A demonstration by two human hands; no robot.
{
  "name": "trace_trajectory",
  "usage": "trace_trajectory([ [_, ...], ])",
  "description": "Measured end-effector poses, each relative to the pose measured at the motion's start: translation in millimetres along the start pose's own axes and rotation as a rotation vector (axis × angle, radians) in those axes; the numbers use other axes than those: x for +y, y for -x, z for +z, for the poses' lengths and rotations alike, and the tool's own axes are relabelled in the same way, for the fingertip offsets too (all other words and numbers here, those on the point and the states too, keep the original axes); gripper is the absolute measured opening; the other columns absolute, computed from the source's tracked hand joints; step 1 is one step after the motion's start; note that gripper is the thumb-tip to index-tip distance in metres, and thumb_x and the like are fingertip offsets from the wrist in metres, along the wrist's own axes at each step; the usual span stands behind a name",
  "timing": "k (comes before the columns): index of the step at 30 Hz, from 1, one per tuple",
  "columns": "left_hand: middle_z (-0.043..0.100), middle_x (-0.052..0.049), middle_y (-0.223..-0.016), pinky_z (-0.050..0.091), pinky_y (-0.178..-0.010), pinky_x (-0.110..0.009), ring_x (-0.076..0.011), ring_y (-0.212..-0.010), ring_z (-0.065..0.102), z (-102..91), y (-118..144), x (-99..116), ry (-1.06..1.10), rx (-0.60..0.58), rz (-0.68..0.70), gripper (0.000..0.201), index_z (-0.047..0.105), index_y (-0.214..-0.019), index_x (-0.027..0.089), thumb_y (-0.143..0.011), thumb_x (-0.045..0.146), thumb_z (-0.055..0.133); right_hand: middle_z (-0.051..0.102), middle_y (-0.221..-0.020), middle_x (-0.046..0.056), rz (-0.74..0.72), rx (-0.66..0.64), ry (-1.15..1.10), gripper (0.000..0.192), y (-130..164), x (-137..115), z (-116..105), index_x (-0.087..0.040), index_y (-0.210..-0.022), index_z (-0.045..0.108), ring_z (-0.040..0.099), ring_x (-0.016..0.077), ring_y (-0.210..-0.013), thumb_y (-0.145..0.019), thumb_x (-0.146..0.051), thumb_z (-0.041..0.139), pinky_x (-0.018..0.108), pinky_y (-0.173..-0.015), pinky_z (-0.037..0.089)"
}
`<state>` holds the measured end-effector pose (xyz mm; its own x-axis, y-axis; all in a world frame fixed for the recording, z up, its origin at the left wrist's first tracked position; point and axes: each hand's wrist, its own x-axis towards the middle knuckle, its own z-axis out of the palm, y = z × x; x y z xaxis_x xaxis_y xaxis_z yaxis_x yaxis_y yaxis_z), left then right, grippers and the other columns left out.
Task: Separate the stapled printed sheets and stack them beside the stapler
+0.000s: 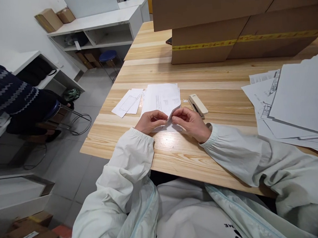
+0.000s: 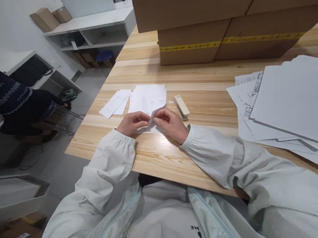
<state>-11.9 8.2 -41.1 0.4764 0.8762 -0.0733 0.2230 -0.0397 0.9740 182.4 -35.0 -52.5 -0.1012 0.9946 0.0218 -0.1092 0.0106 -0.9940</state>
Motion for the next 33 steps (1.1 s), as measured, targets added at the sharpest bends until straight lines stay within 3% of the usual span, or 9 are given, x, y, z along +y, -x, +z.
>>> trace_trajectory([
  [5,0.070,-0.003,-0.075,0.046,-0.067,-0.027,-0.0119,-0.068,0.060,2.5,1,3,-0.045,0.013,0.018,0.022,0.073,-0.082,0.014,-0.071,0.033,0.075,0.063,-0.082,0.000,-0.022,0.019,0.016,0.037,1,1,5,-0.020,-0.081,0.057,0.058,0.0134,-0.074,-0.065,-0.041,0.083,0.031,-0.072,0.047],
  [12,0.070,-0.002,-0.073,0.045,-0.065,-0.026,-0.0108,-0.066,0.058,6.8,1,3,-0.036,0.017,0.040,0.026,0.074,-0.080,0.015,-0.070,0.038,0.078,0.058,-0.079,-0.002,-0.080,0.101,0.215,0.042,0,2,10,-0.021,-0.084,0.051,0.052,0.0112,-0.068,-0.065,-0.039,0.084,0.028,-0.063,0.043],
  [33,0.068,-0.002,-0.075,0.044,-0.066,-0.026,-0.0113,-0.067,0.057,5.3,0,1,-0.067,0.002,0.060,0.028,0.072,-0.083,0.014,-0.075,0.041,0.069,0.062,-0.081,0.001,-0.086,0.075,0.179,0.028,-3,11,7,-0.020,-0.093,0.057,0.057,0.0136,-0.071,-0.079,-0.040,0.069,0.031,-0.068,0.047],
])
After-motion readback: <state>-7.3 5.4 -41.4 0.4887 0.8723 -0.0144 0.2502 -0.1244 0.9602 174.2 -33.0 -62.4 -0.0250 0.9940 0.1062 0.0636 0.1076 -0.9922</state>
